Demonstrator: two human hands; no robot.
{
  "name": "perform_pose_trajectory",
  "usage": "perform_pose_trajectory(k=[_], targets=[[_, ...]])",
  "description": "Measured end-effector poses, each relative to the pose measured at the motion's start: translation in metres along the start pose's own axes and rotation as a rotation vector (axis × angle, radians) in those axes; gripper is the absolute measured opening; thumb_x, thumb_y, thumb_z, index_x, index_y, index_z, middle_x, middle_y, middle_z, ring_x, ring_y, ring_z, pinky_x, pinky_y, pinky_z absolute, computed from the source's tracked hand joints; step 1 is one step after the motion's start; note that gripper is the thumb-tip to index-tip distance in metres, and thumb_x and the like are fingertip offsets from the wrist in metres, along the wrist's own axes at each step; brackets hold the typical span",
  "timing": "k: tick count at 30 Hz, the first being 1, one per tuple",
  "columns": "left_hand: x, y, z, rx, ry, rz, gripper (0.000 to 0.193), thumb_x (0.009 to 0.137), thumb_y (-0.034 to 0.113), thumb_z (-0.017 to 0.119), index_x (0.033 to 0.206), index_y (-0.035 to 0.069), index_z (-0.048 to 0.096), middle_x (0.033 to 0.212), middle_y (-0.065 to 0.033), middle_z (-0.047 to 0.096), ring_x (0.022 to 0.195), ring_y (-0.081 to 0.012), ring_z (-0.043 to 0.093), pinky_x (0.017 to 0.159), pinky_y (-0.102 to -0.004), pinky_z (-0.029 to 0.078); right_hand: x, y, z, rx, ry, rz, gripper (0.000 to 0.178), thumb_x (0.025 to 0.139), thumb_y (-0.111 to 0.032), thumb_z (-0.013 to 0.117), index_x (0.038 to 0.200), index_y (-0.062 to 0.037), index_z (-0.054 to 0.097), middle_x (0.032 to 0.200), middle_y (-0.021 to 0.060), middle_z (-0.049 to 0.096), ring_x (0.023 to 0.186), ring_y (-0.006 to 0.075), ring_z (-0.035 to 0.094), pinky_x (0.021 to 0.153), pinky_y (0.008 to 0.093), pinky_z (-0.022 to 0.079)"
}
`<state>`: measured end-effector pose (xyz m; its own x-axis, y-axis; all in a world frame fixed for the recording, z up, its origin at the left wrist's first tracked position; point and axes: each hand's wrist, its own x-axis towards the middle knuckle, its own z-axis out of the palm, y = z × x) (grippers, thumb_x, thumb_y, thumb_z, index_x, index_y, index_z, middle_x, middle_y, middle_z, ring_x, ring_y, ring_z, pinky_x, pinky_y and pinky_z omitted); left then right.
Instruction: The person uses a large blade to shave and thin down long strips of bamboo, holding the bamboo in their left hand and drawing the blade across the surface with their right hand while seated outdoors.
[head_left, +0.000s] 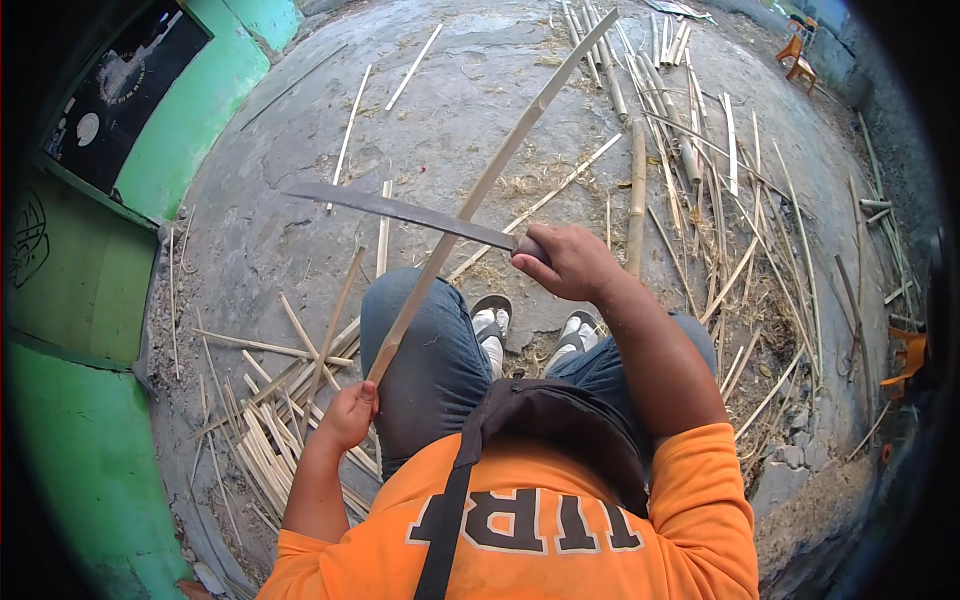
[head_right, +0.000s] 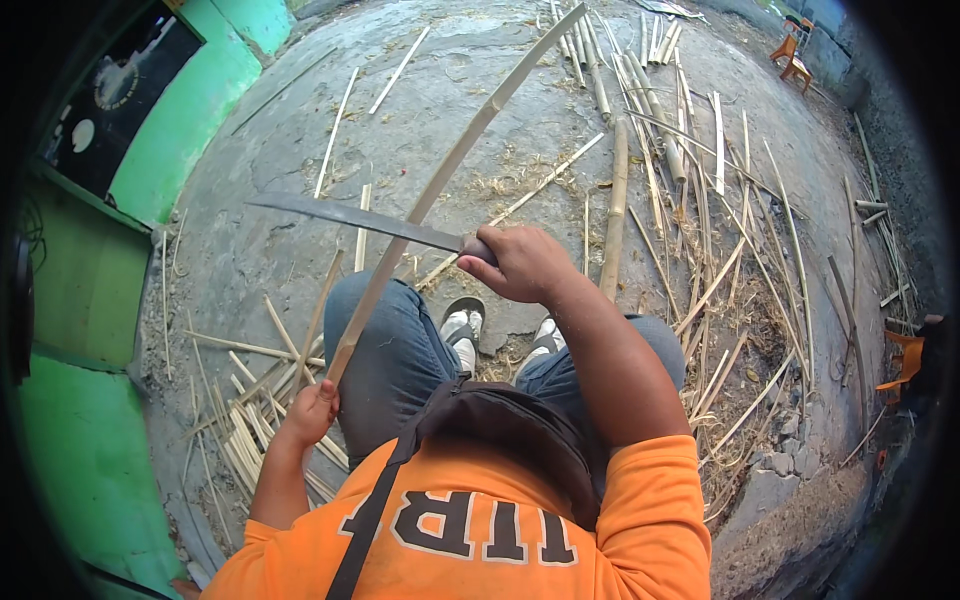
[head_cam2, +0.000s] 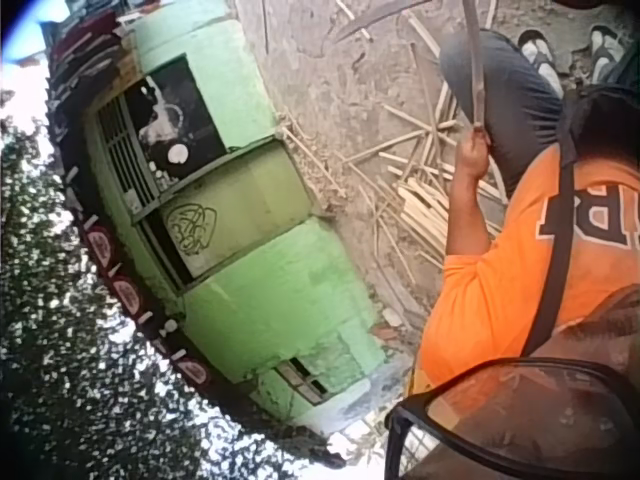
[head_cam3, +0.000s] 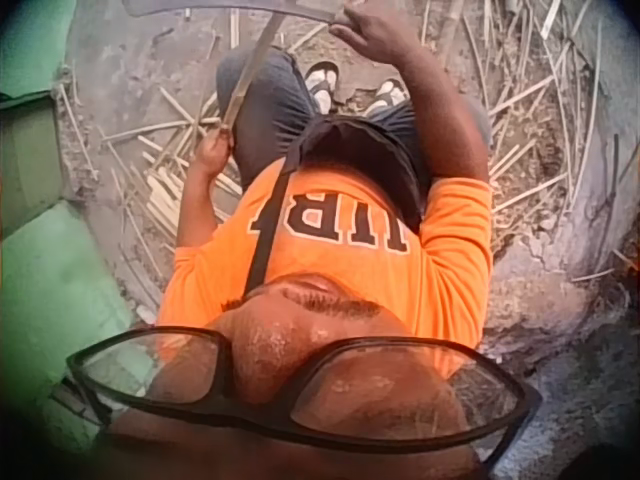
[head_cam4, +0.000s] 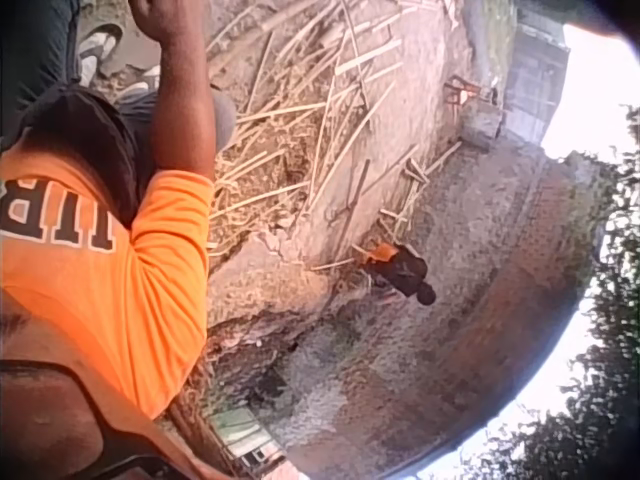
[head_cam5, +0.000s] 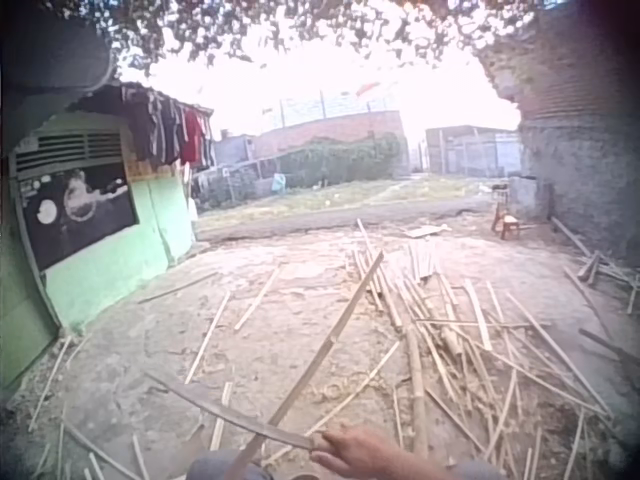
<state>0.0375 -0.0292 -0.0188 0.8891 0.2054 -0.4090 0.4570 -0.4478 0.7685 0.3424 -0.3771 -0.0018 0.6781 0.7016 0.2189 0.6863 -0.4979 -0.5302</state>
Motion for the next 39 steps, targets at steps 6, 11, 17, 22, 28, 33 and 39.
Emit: perform_pose_trajectory(k=[6,11,17,22,28,33,39], targets=[[-0.002,0.002,-0.002,-0.019,-0.017,-0.040,0.071,0.107,0.070,0.040,0.082,0.006,0.059,0.070,-0.0012,0.054,0.066,-0.0127,0.051,0.062,-0.0301,0.043,0.003,-0.008,0.000,-0.073,-0.061,-0.059,0.055,0.100,-0.063,0.056,0.101,-0.0086,0.064,0.085,0.0193,0.072,0.083,0.0457,0.069,0.072,0.0554,0.052],[-0.001,0.013,-0.003,-0.037,-0.041,-0.093,0.071,0.107,0.070,0.040,0.082,0.007,0.058,0.070,-0.0010,0.054,0.066,-0.0119,0.050,0.063,-0.0297,0.043,0.009,0.014,0.012,-0.019,0.009,0.026,0.057,0.101,-0.064,0.054,0.103,-0.0085,0.064,0.086,0.0209,0.071,0.086,0.0463,0.069,0.074,0.0562,0.052],[-0.002,0.004,-0.003,-0.016,-0.026,-0.083,0.071,0.106,0.071,0.039,0.082,0.007,0.059,0.071,-0.0012,0.054,0.067,-0.0121,0.051,0.063,-0.0295,0.043,0.003,-0.003,0.011,-0.028,-0.007,-0.010,0.056,0.099,-0.063,0.061,0.101,-0.0074,0.063,0.086,0.0214,0.071,0.085,0.0467,0.069,0.074,0.0561,0.053],[-0.001,0.003,-0.002,-0.028,-0.017,-0.072,0.072,0.106,0.072,0.040,0.082,0.007,0.059,0.071,-0.0013,0.054,0.067,-0.0123,0.051,0.063,-0.0297,0.043,0.008,-0.005,0.013,-0.058,-0.051,-0.062,0.054,0.098,-0.062,0.062,0.103,-0.0083,0.062,0.086,0.0200,0.072,0.084,0.0463,0.070,0.072,0.0549,0.053],[-0.003,0.016,0.000,-0.060,-0.015,-0.106,0.072,0.105,0.073,0.041,0.082,0.007,0.059,0.068,-0.0003,0.052,0.062,-0.0113,0.048,0.059,-0.0280,0.040,0.009,0.001,0.024,-0.034,0.006,-0.071,0.053,0.099,-0.062,0.061,0.103,-0.0092,0.061,0.083,0.0195,0.071,0.083,0.0458,0.070,0.072,0.0550,0.053],[-0.003,0.005,-0.001,-0.002,-0.004,-0.093,0.073,0.106,0.071,0.040,0.082,0.005,0.060,0.070,-0.0026,0.056,0.067,-0.0135,0.053,0.064,-0.0302,0.044,0.006,-0.015,0.012,-0.076,-0.044,-0.071,0.053,0.099,-0.062,0.061,0.103,-0.0095,0.061,0.084,0.0184,0.072,0.083,0.0447,0.071,0.072,0.0551,0.054],[-0.003,0.003,-0.002,0.014,-0.005,-0.057,0.074,0.106,0.071,0.040,0.082,0.005,0.060,0.070,-0.0028,0.056,0.067,-0.0136,0.053,0.063,-0.0306,0.044,0.013,0.003,0.005,-0.064,-0.019,0.011,0.051,0.099,-0.060,0.062,0.102,-0.0088,0.064,0.085,0.0205,0.071,0.085,0.0452,0.070,0.073,0.0548,0.054]])
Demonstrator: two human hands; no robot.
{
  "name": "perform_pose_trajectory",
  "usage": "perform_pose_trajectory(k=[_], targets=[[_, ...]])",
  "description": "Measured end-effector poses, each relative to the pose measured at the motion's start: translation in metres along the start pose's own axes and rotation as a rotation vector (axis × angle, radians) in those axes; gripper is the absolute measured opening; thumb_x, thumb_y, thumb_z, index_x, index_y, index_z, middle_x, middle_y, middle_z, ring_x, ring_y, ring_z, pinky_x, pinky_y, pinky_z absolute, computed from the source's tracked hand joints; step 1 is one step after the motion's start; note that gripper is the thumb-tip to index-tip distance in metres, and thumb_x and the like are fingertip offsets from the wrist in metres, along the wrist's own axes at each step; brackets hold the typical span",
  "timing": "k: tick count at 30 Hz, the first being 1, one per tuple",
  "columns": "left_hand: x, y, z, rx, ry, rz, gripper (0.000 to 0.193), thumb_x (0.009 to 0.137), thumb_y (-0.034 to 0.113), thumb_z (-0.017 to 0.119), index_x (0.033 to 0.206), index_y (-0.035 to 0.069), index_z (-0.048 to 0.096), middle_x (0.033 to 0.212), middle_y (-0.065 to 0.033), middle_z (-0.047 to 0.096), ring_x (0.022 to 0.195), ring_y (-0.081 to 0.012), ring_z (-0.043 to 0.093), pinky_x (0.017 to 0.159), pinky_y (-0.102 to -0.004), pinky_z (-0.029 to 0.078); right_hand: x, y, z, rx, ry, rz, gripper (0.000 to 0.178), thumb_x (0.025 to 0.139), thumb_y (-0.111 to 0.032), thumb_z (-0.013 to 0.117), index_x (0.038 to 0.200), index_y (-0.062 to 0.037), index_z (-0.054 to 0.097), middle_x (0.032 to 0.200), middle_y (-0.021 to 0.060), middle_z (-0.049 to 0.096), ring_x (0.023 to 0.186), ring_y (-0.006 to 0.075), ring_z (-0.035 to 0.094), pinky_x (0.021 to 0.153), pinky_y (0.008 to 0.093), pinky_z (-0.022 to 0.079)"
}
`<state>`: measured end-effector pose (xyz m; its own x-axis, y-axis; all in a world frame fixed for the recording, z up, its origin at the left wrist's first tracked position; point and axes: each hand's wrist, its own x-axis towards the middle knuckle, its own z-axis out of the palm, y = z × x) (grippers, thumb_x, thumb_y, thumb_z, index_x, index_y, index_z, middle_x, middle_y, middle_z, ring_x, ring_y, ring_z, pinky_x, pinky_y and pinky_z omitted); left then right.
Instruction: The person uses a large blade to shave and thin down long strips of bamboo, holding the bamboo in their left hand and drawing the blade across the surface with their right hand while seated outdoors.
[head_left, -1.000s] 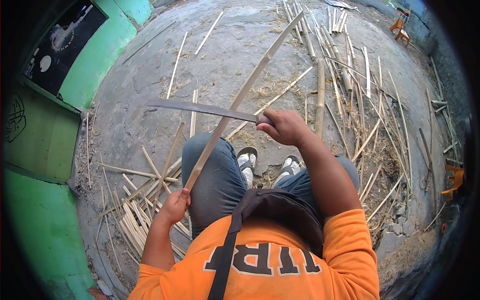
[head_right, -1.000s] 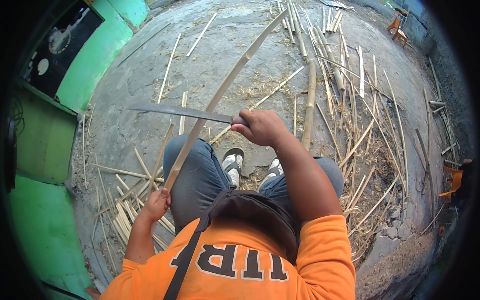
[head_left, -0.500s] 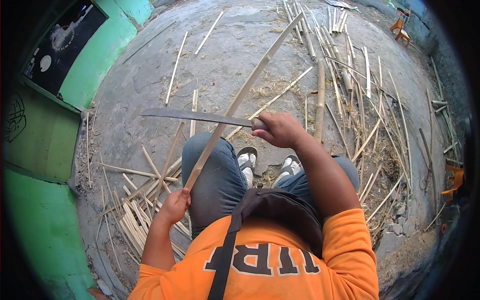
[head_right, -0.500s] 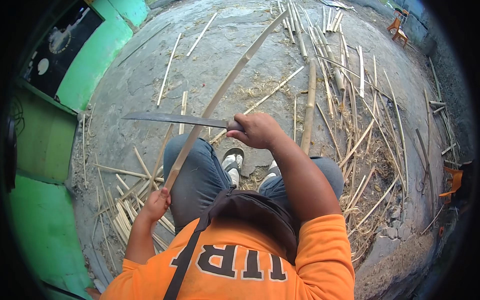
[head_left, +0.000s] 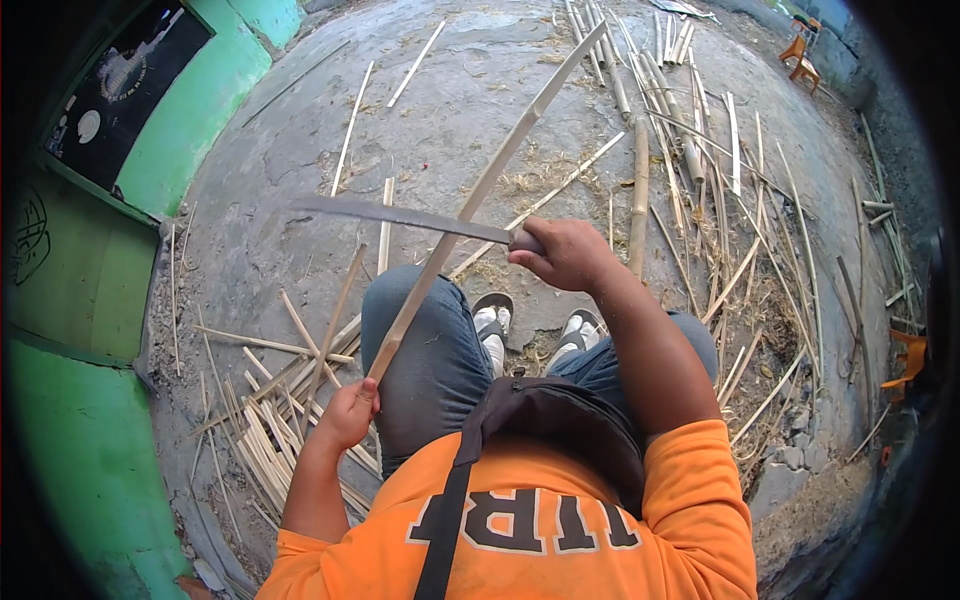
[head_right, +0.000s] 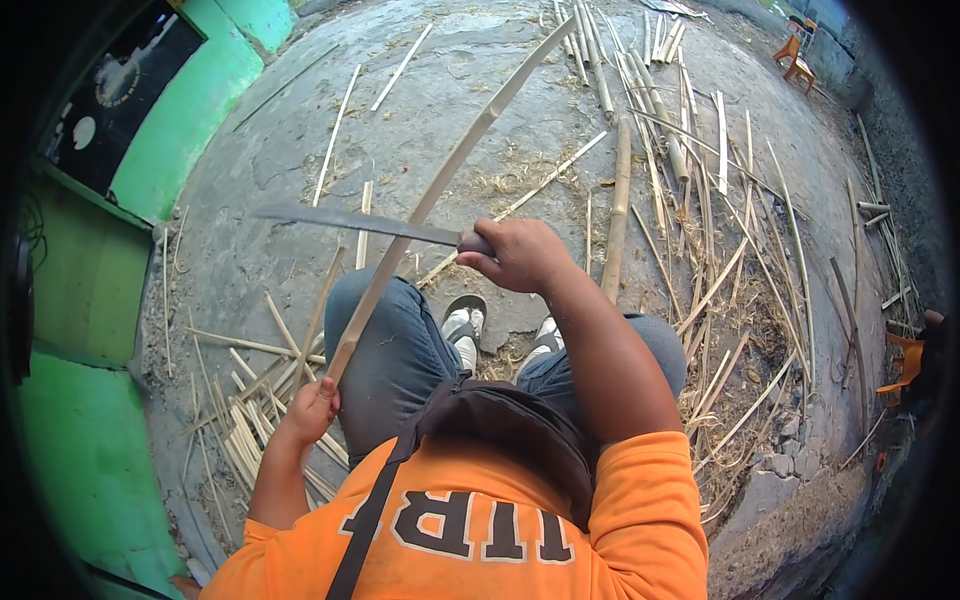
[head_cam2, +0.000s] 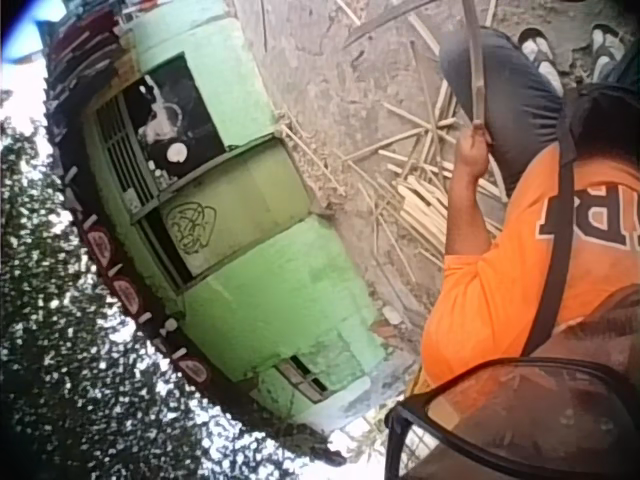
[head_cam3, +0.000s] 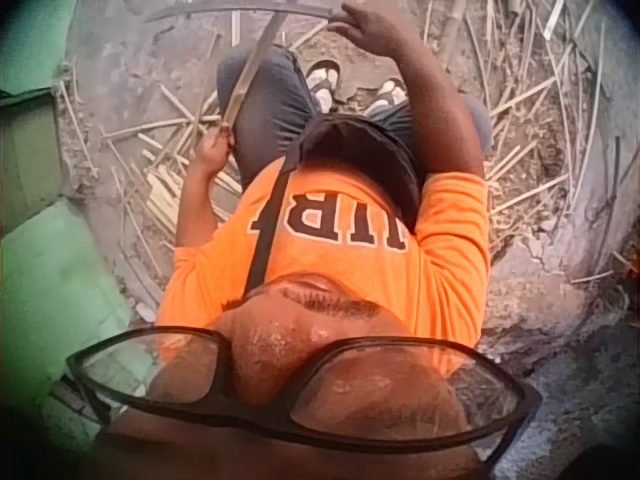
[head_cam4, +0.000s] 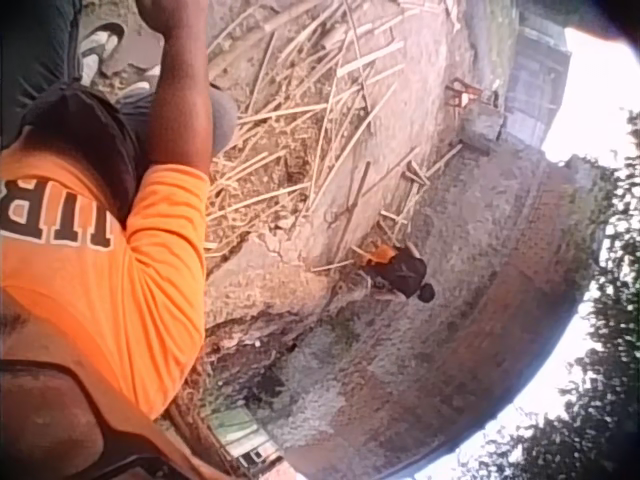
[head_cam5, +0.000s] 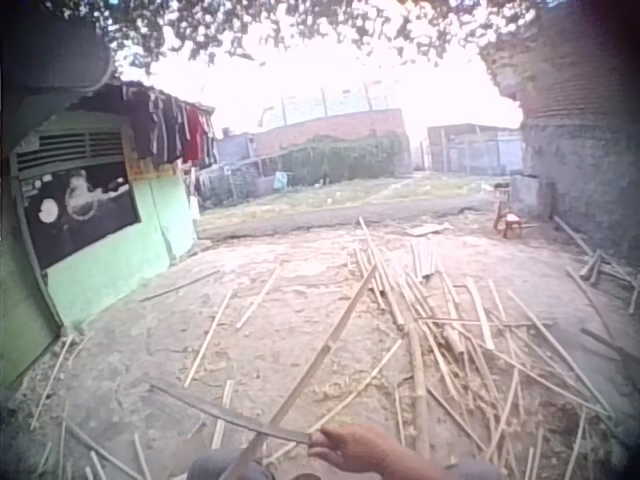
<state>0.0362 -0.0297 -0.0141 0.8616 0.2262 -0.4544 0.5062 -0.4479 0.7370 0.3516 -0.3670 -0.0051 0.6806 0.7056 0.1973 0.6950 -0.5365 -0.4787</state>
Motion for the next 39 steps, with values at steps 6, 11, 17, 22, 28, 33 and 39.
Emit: perform_pose_trajectory(k=[6,11,17,22,28,33,39], targets=[[0.003,0.004,0.001,-0.016,-0.017,-0.002,0.073,0.107,0.071,0.040,0.081,0.005,0.060,0.070,-0.0026,0.056,0.067,-0.0135,0.053,0.063,-0.0312,0.044,-0.004,0.007,0.003,0.071,0.069,0.074,0.055,0.099,-0.062,0.062,0.103,-0.0072,0.064,0.085,0.0221,0.071,0.086,0.0461,0.070,0.074,0.0560,0.053],[-0.001,0.000,0.000,-0.008,0.005,-0.012,0.073,0.107,0.071,0.040,0.081,0.005,0.060,0.069,-0.0028,0.056,0.066,-0.0140,0.052,0.063,-0.0318,0.045,-0.003,-0.019,0.005,0.000,-0.055,-0.050,0.054,0.098,-0.063,0.061,0.104,-0.0093,0.064,0.085,0.0209,0.071,0.086,0.0457,0.070,0.074,0.0554,0.053],[-0.002,0.016,0.003,-0.014,0.009,0.033,0.071,0.105,0.074,0.041,0.082,0.008,0.058,0.067,0.0010,0.051,0.060,-0.0103,0.048,0.056,-0.0269,0.040,-0.002,0.022,0.011,0.134,0.023,0.057,0.050,0.098,-0.059,0.065,0.100,-0.0090,0.066,0.086,0.0206,0.071,0.085,0.0457,0.069,0.074,0.0542,0.053],[-0.005,0.019,0.003,-0.005,0.006,-0.025,0.072,0.107,0.070,0.041,0.082,0.005,0.060,0.071,-0.0022,0.055,0.066,-0.0133,0.052,0.063,-0.0303,0.044,-0.006,0.003,0.007,0.115,0.063,0.073,0.049,0.098,-0.056,0.066,0.099,-0.0078,0.065,0.084,0.0220,0.070,0.084,0.0467,0.069,0.072,0.0551,0.052],[-0.005,0.012,0.005,0.022,0.036,0.056,0.073,0.106,0.072,0.040,0.082,0.006,0.059,0.069,-0.0015,0.054,0.064,-0.0126,0.051,0.061,-0.0297,0.043,-0.010,-0.021,-0.001,0.016,-0.035,-0.073,0.051,0.097,-0.060,0.064,0.101,-0.0095,0.064,0.083,0.0199,0.071,0.083,0.0454,0.070,0.072,0.0555,0.053],[-0.002,0.015,0.006,0.040,0.053,0.090,0.074,0.105,0.074,0.039,0.081,0.007,0.059,0.067,-0.0006,0.053,0.062,-0.0119,0.051,0.058,-0.0292,0.042,-0.002,0.008,0.000,0.051,0.015,0.025,0.052,0.098,-0.061,0.062,0.101,-0.0099,0.065,0.083,0.0205,0.071,0.083,0.0456,0.070,0.072,0.0560,0.052],[-0.004,0.016,0.006,0.078,0.054,0.094,0.075,0.104,0.075,0.038,0.081,0.006,0.059,0.066,-0.0011,0.054,0.062,-0.0122,0.052,0.059,-0.0299,0.044,-0.009,0.003,0.005,0.134,0.077,0.030,0.046,0.098,-0.055,0.066,0.098,-0.0084,0.064,0.081,0.0213,0.068,0.081,0.0469,0.068,0.071,0.0552,0.051]])
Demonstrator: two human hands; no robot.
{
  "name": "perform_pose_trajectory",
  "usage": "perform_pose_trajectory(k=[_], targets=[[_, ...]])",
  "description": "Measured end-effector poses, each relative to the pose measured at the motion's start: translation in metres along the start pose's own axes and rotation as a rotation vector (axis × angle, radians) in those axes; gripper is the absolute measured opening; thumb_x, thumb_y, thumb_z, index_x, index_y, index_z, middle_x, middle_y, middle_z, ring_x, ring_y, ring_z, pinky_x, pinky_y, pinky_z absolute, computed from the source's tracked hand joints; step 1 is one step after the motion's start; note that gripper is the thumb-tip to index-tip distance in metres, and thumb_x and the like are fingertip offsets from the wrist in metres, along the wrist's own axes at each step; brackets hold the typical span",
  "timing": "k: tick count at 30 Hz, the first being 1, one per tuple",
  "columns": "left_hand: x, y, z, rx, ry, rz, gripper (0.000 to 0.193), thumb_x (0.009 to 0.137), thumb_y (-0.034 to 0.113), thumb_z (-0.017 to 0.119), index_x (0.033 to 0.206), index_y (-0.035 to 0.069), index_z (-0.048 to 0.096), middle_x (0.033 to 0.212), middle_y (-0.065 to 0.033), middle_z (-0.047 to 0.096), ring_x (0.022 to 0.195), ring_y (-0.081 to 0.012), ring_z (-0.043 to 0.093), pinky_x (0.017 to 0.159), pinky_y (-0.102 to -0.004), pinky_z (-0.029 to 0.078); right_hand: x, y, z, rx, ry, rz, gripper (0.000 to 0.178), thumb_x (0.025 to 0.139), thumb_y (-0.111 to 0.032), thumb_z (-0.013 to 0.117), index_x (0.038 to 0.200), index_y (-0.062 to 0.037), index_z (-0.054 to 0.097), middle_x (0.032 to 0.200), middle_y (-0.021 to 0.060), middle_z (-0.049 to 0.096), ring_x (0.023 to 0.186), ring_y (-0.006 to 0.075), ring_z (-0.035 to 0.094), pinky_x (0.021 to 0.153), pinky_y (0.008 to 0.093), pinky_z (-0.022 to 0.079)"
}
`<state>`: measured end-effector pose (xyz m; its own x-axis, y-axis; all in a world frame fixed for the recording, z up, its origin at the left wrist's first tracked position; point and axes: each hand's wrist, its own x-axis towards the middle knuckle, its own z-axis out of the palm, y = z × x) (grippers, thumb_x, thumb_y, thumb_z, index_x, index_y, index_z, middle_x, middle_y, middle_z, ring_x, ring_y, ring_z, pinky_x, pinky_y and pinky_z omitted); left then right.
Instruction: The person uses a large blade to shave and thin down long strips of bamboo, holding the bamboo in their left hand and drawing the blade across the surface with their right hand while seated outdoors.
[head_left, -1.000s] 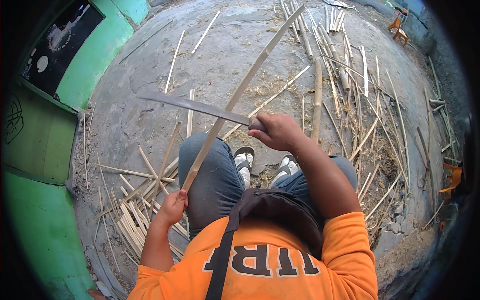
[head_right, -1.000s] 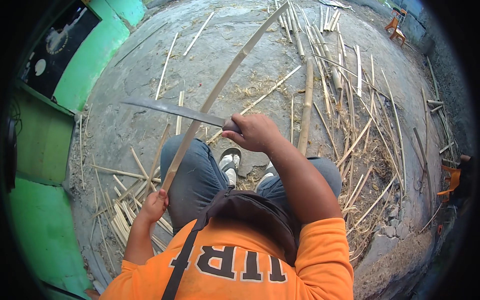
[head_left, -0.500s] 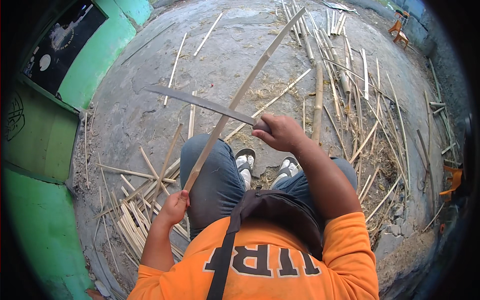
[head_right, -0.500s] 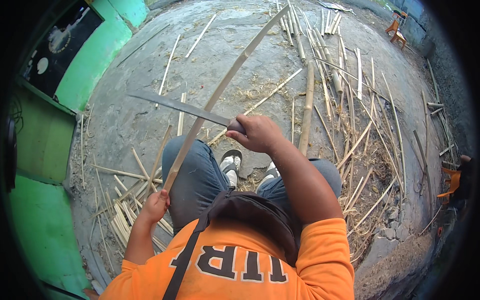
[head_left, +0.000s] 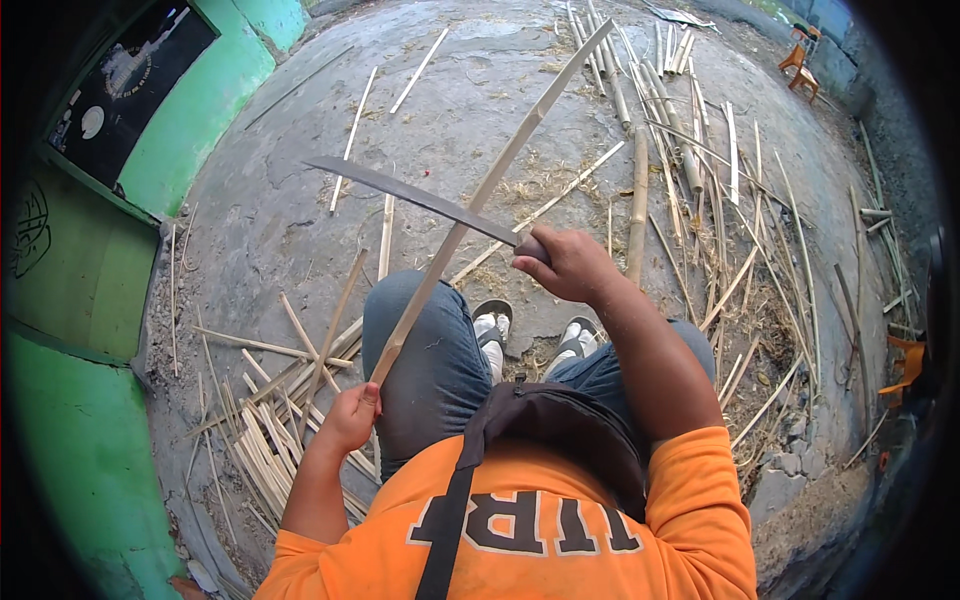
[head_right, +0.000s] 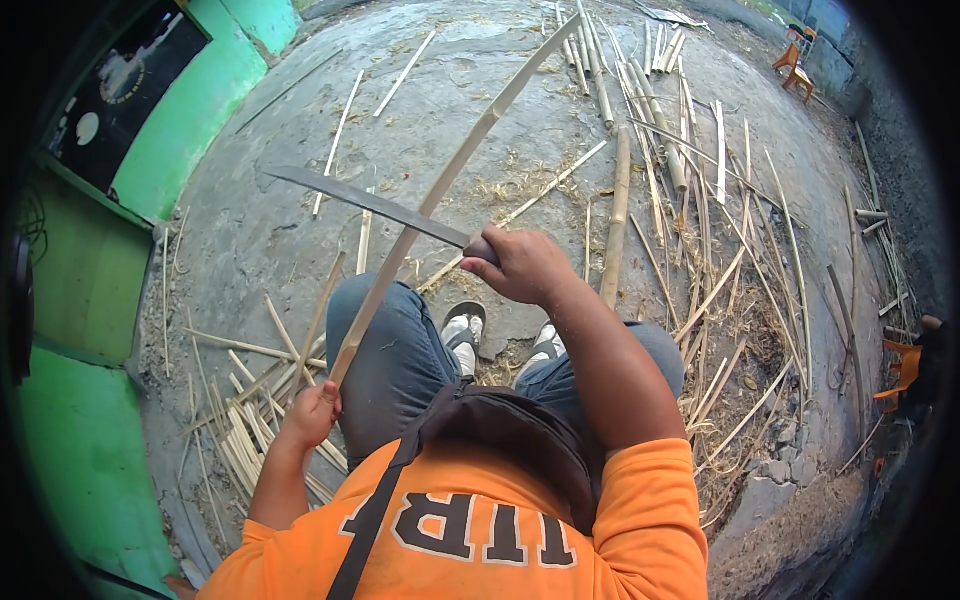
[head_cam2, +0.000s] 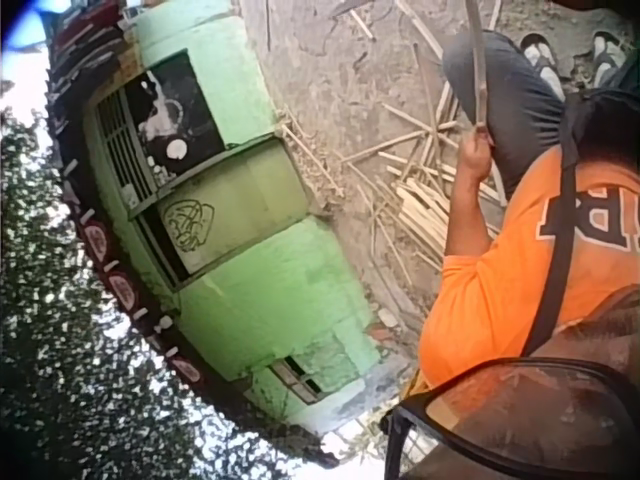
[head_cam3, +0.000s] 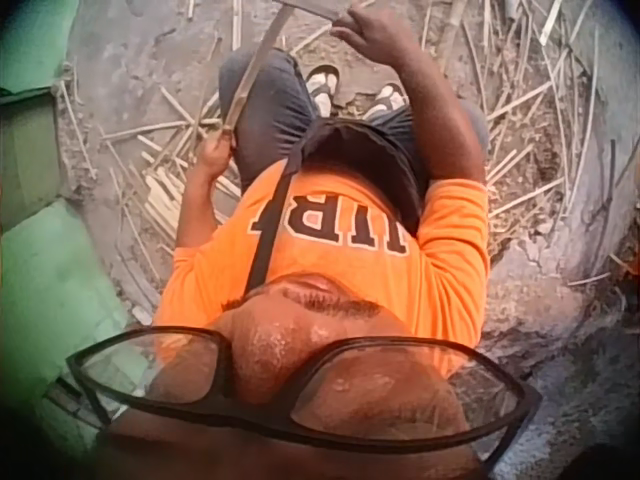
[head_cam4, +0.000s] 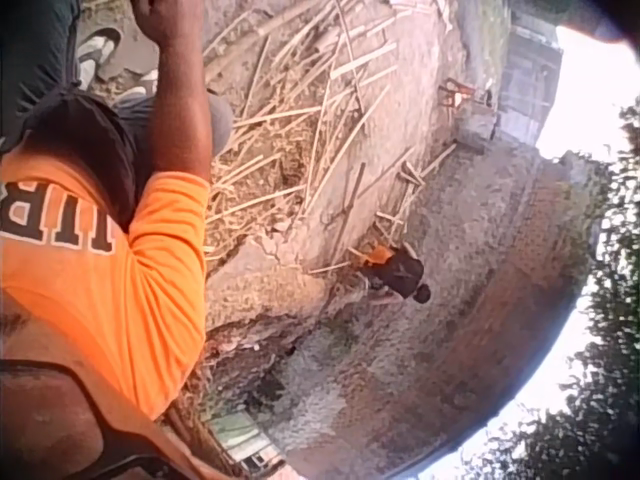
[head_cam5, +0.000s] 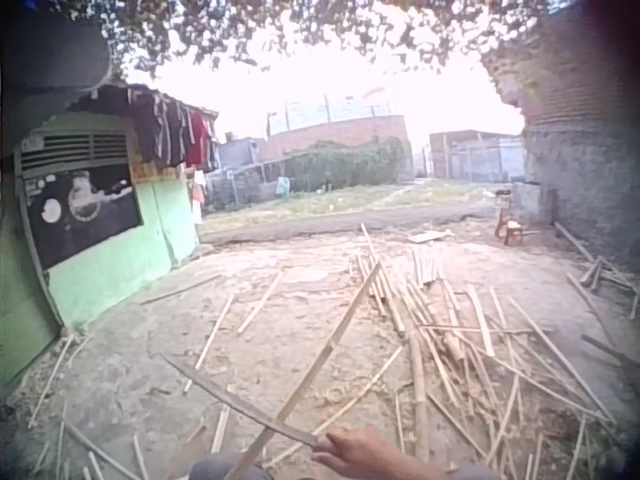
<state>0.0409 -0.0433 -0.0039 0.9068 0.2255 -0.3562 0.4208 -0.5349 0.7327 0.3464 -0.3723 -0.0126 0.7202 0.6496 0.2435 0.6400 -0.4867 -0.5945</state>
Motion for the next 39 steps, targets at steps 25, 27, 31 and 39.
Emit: perform_pose_trajectory(k=[25,27,31,39], targets=[[0.003,-0.011,0.001,-0.026,-0.007,0.010,0.073,0.106,0.072,0.040,0.081,0.007,0.060,0.069,-0.0015,0.055,0.064,-0.0125,0.053,0.060,-0.0291,0.044,0.009,-0.013,0.010,-0.277,-0.040,-0.096,0.020,0.091,-0.031,0.071,0.093,-0.0116,0.066,0.077,0.0169,0.069,0.077,0.0426,0.070,0.069,0.0547,0.054],[0.002,-0.009,0.000,-0.013,0.004,0.043,0.073,0.106,0.072,0.040,0.082,0.007,0.059,0.069,-0.0014,0.055,0.064,-0.0123,0.052,0.060,-0.0287,0.043,0.011,0.003,0.012,-0.254,0.006,-0.047,0.020,0.091,-0.031,0.070,0.092,-0.0113,0.066,0.077,0.0175,0.069,0.077,0.0430,0.070,0.069,0.0548,0.054],[0.003,-0.009,-0.002,-0.043,-0.021,-0.014,0.073,0.106,0.073,0.040,0.082,0.007,0.060,0.069,-0.0014,0.055,0.063,-0.0124,0.052,0.060,-0.0289,0.043,0.009,0.016,0.016,-0.140,0.105,0.042,0.021,0.093,-0.029,0.071,0.090,-0.0092,0.067,0.078,0.0203,0.068,0.078,0.0447,0.068,0.070,0.0551,0.054],[0.003,-0.013,-0.003,-0.048,-0.030,-0.052,0.072,0.109,0.067,0.040,0.081,0.003,0.061,0.069,-0.0040,0.057,0.066,-0.0163,0.054,0.065,-0.0342,0.046,-0.002,-0.021,0.013,-0.192,-0.035,-0.048,0.018,0.087,-0.027,0.074,0.091,-0.0120,0.066,0.080,0.0162,0.070,0.079,0.0415,0.070,0.070,0.0545,0.054]])
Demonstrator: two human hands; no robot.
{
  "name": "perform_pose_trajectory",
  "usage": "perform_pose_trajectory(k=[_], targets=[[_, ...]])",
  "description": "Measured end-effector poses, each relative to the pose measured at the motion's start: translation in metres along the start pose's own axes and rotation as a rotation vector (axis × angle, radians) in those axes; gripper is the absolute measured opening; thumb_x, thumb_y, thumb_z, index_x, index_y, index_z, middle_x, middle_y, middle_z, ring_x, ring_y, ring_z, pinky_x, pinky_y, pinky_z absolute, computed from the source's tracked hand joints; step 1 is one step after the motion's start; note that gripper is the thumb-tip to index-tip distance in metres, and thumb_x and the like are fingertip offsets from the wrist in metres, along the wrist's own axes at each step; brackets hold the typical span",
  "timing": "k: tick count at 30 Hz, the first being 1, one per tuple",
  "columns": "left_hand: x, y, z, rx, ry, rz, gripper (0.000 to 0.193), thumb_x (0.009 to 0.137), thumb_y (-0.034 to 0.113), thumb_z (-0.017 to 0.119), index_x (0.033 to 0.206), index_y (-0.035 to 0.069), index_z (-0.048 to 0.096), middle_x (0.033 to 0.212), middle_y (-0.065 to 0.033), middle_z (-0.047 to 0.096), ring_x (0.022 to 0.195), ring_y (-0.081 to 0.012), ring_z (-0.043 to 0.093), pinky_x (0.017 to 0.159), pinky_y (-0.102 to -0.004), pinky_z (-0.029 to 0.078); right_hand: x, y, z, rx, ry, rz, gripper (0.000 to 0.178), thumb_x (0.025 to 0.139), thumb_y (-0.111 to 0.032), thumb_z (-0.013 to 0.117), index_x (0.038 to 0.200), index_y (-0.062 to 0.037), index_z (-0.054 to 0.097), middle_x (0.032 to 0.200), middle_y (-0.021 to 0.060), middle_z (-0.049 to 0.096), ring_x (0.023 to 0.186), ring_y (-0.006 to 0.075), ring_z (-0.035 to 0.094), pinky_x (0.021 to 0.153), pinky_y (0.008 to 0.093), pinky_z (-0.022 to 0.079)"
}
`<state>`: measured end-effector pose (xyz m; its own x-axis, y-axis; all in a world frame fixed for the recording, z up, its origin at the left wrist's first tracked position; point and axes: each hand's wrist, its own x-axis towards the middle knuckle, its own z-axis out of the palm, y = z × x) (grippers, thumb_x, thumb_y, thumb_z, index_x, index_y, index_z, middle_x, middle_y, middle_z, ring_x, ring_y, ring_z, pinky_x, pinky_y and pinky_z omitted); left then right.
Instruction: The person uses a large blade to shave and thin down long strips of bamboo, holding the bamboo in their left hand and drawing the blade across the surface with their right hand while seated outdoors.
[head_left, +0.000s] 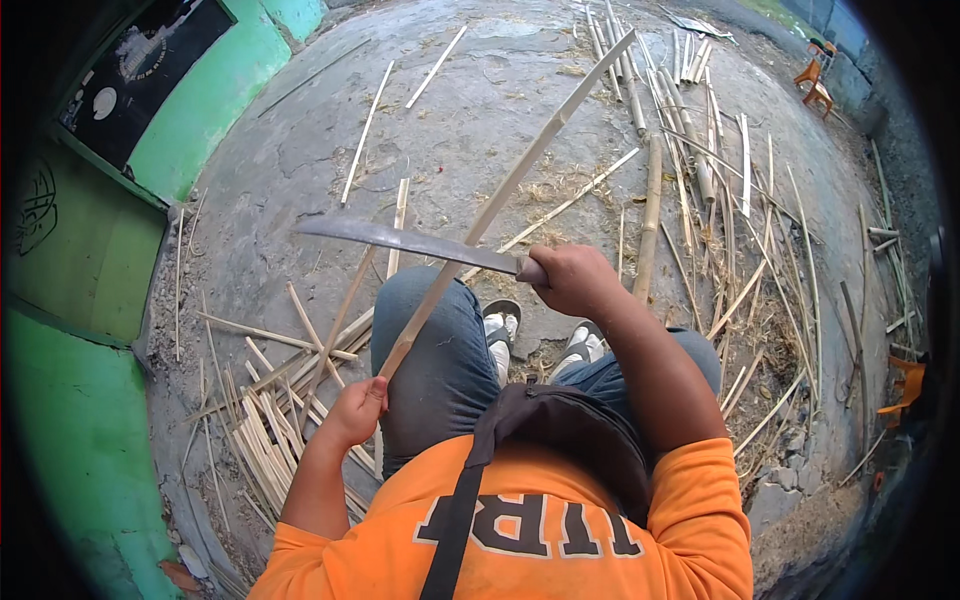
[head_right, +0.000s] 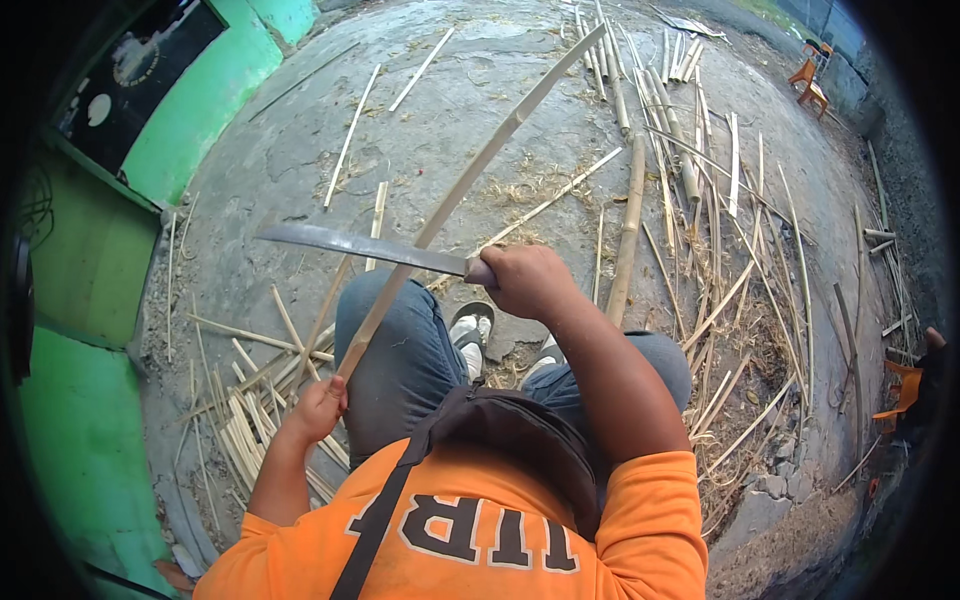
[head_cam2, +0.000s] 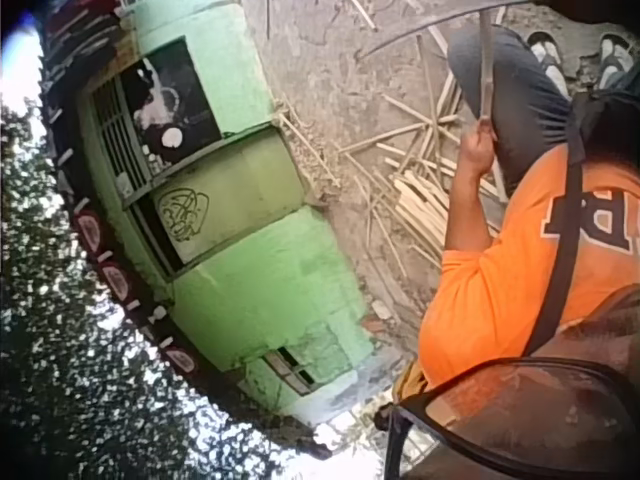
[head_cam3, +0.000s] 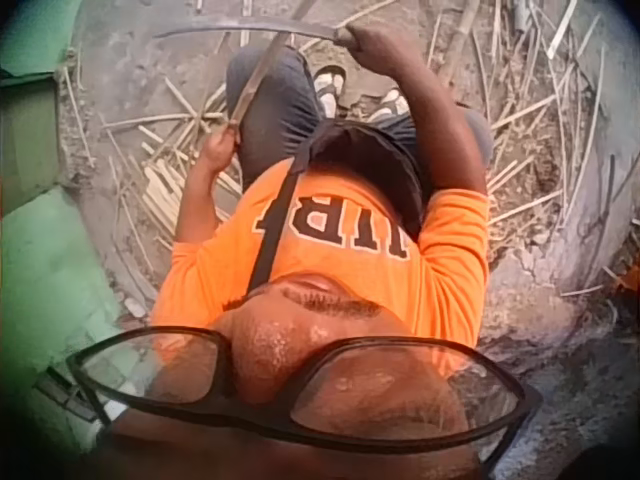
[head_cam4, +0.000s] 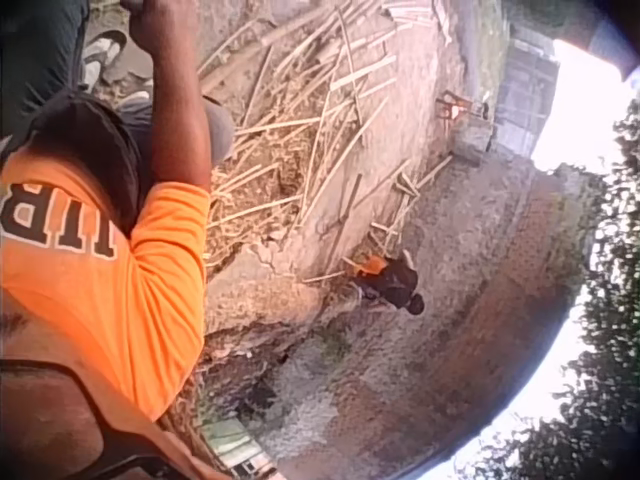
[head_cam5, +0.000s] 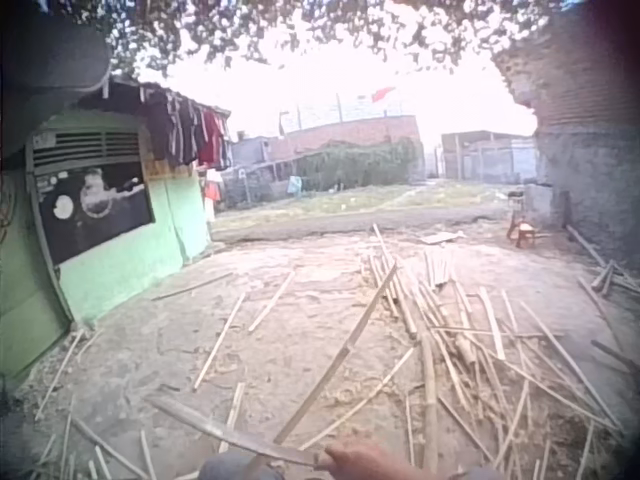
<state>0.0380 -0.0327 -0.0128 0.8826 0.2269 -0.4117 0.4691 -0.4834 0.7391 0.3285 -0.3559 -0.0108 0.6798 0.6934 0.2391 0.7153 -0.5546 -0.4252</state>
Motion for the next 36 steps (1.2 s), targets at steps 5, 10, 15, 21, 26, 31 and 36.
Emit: perform_pose_trajectory(k=[5,10,15,21,26,31,36], targets=[[-0.001,0.003,0.002,0.041,0.019,0.050,0.071,0.111,0.062,0.040,0.082,0.001,0.061,0.070,-0.0056,0.058,0.068,-0.0175,0.055,0.066,-0.0354,0.047,0.010,0.012,-0.007,-0.096,-0.024,0.018,0.016,0.087,-0.027,0.071,0.094,-0.0125,0.068,0.083,0.0164,0.072,0.081,0.0412,0.071,0.073,0.0538,0.056],[-0.001,0.008,0.000,0.011,-0.007,0.057,0.070,0.108,0.068,0.041,0.082,0.006,0.060,0.069,-0.0017,0.055,0.065,-0.0128,0.052,0.062,-0.0302,0.044,0.009,0.042,-0.004,0.097,0.114,0.242,0.014,0.091,-0.024,0.072,0.095,-0.0107,0.070,0.085,0.0200,0.072,0.083,0.0436,0.070,0.073,0.0537,0.055],[0.000,0.001,0.001,0.025,0.003,0.079,0.071,0.108,0.069,0.040,0.081,0.006,0.060,0.069,-0.0014,0.055,0.065,-0.0129,0.052,0.062,-0.0302,0.044,0.003,0.022,-0.006,0.178,0.080,0.201,0.015,0.089,-0.022,0.075,0.097,-0.0099,0.070,0.083,0.0204,0.070,0.081,0.0451,0.069,0.070,0.0529,0.053],[-0.004,0.007,0.003,0.048,0.039,0.068,0.070,0.109,0.067,0.040,0.081,0.006,0.060,0.068,-0.0015,0.054,0.064,-0.0132,0.052,0.061,-0.0308,0.043,0.008,-0.008,-0.007,0.015,-0.050,0.010,0.013,0.087,-0.024,0.073,0.093,-0.0126,0.068,0.081,0.0180,0.070,0.082,0.0436,0.070,0.073,0.0554,0.054],[-0.008,0.021,0.004,0.138,0.067,0.083,0.071,0.110,0.063,0.040,0.081,0.002,0.061,0.068,-0.0049,0.057,0.066,-0.0154,0.055,0.063,-0.0333,0.045,0.013,0.033,-0.005,0.066,0.048,0.229,0.016,0.090,-0.027,0.071,0.098,-0.0144,0.075,0.088,0.0182,0.073,0.086,0.0408,0.072,0.077,0.0526,0.056],[-0.008,0.028,0.001,0.224,0.046,0.069,0.071,0.111,0.061,0.040,0.091,-0.003,0.064,0.076,-0.0153,0.066,0.073,-0.0306,0.065,0.070,-0.0415,0.051,0.002,0.046,-0.009,0.244,0.124,0.300,0.020,0.091,-0.024,0.077,0.097,-0.0065,0.073,0.083,0.0211,0.071,0.075,0.0412,0.069,0.068,0.0462,0.053],[-0.008,0.025,0.003,0.218,0.048,0.072,0.071,0.111,0.061,0.041,0.092,-0.003,0.064,0.075,-0.0165,0.066,0.072,-0.0329,0.066,0.070,-0.0424,0.052,0.001,0.004,-0.003,0.119,-0.002,0.169,0.014,0.091,-0.024,0.072,0.096,-0.0112,0.072,0.086,0.0187,0.072,0.083,0.0419,0.070,0.073,0.0515,0.055]])
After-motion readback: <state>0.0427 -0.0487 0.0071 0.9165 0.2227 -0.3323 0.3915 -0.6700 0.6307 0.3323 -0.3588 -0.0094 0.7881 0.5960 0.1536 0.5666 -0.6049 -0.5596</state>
